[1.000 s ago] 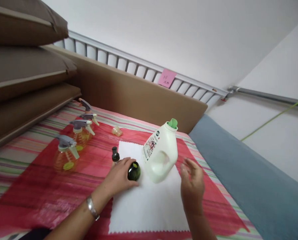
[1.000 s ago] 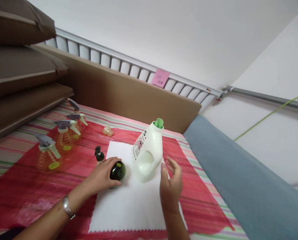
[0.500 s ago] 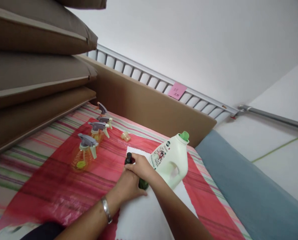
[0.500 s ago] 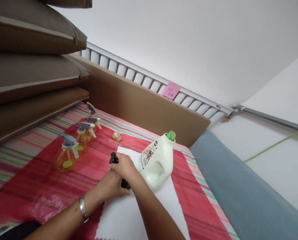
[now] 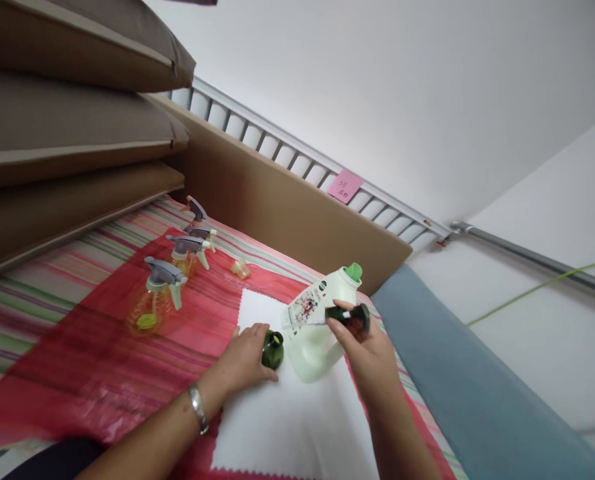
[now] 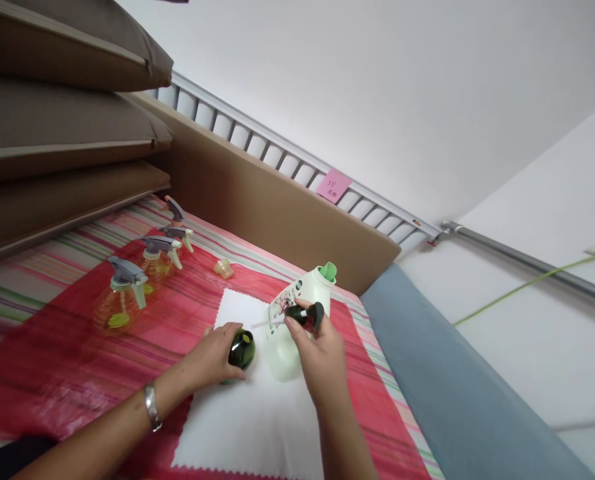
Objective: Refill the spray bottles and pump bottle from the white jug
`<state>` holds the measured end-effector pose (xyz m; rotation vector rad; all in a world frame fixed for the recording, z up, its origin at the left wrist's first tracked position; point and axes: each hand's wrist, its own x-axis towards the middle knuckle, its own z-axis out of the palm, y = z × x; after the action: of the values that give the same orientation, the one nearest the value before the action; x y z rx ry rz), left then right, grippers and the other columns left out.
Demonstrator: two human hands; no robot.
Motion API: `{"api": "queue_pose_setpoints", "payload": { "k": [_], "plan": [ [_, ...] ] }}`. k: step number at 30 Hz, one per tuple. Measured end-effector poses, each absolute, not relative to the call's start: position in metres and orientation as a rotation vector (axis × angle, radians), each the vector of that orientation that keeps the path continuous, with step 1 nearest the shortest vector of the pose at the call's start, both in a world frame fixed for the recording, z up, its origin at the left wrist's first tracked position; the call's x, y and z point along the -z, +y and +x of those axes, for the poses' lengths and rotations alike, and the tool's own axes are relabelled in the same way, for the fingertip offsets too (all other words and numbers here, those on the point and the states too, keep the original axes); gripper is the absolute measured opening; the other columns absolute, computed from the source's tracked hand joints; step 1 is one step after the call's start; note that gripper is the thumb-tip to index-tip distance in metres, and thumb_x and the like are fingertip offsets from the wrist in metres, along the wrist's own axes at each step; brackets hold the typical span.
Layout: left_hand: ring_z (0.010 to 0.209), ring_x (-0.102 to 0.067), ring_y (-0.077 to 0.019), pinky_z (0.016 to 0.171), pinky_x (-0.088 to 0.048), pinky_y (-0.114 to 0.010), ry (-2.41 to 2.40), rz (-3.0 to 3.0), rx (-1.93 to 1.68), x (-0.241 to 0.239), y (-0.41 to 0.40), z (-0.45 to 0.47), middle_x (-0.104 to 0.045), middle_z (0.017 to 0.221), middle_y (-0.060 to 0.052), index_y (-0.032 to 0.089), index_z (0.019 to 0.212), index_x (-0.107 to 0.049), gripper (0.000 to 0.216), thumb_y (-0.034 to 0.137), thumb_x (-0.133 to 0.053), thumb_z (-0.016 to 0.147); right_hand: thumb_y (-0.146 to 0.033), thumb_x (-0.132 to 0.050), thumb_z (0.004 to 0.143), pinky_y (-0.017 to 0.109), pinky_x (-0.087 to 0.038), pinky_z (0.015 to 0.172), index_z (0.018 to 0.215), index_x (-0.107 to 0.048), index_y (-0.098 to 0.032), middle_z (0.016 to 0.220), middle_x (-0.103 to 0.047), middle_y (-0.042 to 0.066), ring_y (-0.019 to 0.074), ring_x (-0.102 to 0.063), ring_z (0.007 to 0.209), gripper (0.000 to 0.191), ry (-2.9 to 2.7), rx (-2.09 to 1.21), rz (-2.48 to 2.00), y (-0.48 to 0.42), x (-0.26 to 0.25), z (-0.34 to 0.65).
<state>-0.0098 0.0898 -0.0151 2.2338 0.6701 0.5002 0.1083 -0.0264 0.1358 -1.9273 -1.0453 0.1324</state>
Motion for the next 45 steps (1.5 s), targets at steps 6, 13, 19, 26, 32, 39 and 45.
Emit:
{"api": "queue_pose_setpoints", "payload": {
  "k": [6,13,19,26,32,39,45],
  "plan": [
    [0.114,-0.049,-0.029,0.098,-0.032,-0.039,0.678,2.273,-0.528,0.02,0.091,-0.012,-0.054,0.124,-0.01,0.022,0.124,-0.043,0.085,0.047,-0.076,0.05,-0.043,-0.063,0.072,0.04,-0.045,0.083,0.106,-0.061,-0.02,0.098,-0.068,0.009,0.0252,-0.061,0.09,0.041,-1.085,-0.111,-1.908,-0.036,-0.113,0.107],
    [0.116,-0.047,-0.0295,0.098,-0.03,-0.041,0.632,2.275,-0.513,0.026,0.09,-0.011,-0.052,0.128,-0.009,0.023,0.128,-0.038,0.092,0.047,-0.077,0.049,-0.034,-0.065,0.069,0.039,-0.049,0.081,0.101,-0.065,-0.019,0.095,-0.07,0.008,0.024,-0.063,0.086,0.035,-1.271,-0.166,-1.902,-0.007,-0.08,0.102],
    [0.118,-0.045,-0.029,0.092,-0.035,-0.039,0.552,2.235,-0.451,0.024,0.096,-0.014,-0.049,0.131,-0.007,0.03,0.13,-0.035,0.092,0.04,-0.078,0.049,-0.031,-0.066,0.065,0.039,-0.049,0.082,0.099,-0.067,-0.019,0.095,-0.07,0.007,0.0246,-0.064,0.087,0.036,-1.238,-0.269,-1.964,0.007,-0.038,0.105],
    [0.112,-0.05,-0.0286,0.093,-0.035,-0.038,0.574,2.227,-0.437,0.021,0.096,-0.014,-0.052,0.126,-0.006,0.029,0.129,-0.038,0.09,0.038,-0.078,0.049,-0.031,-0.065,0.067,0.039,-0.049,0.081,0.099,-0.065,-0.019,0.094,-0.07,0.006,0.0245,-0.063,0.085,0.034,-1.229,-0.346,-1.988,0.001,-0.034,0.107],
    [0.114,-0.049,-0.0295,0.095,-0.034,-0.038,0.593,2.223,-0.411,0.02,0.096,-0.014,-0.052,0.128,-0.007,0.026,0.13,-0.037,0.092,0.038,-0.078,0.049,-0.031,-0.057,0.076,0.038,-0.048,0.085,0.111,-0.059,-0.021,0.111,-0.065,0.006,0.0229,-0.06,0.097,0.037,-1.286,-0.473,-1.838,-0.006,-0.028,0.116],
    [0.118,-0.047,-0.03,0.094,-0.036,-0.038,0.604,2.218,-0.368,0.014,0.095,-0.016,-0.049,0.131,-0.007,0.029,0.127,-0.039,0.086,0.037,-0.077,0.05,-0.034,-0.063,0.07,0.043,-0.042,0.094,0.113,-0.056,-0.022,0.117,-0.061,0.007,0.0258,-0.054,0.11,0.045,-1.209,-0.403,-1.91,-0.003,-0.023,0.118],
    [0.118,-0.046,-0.0295,0.094,-0.036,-0.037,0.62,2.231,-0.35,0.013,0.096,-0.016,-0.049,0.132,-0.007,0.028,0.128,-0.037,0.088,0.038,-0.077,0.05,-0.034,-0.065,0.068,0.044,-0.039,0.096,0.109,-0.06,-0.021,0.11,-0.064,0.006,0.0261,-0.055,0.107,0.043,-1.228,-0.376,-1.951,-0.002,-0.024,0.119]
  ]
}}
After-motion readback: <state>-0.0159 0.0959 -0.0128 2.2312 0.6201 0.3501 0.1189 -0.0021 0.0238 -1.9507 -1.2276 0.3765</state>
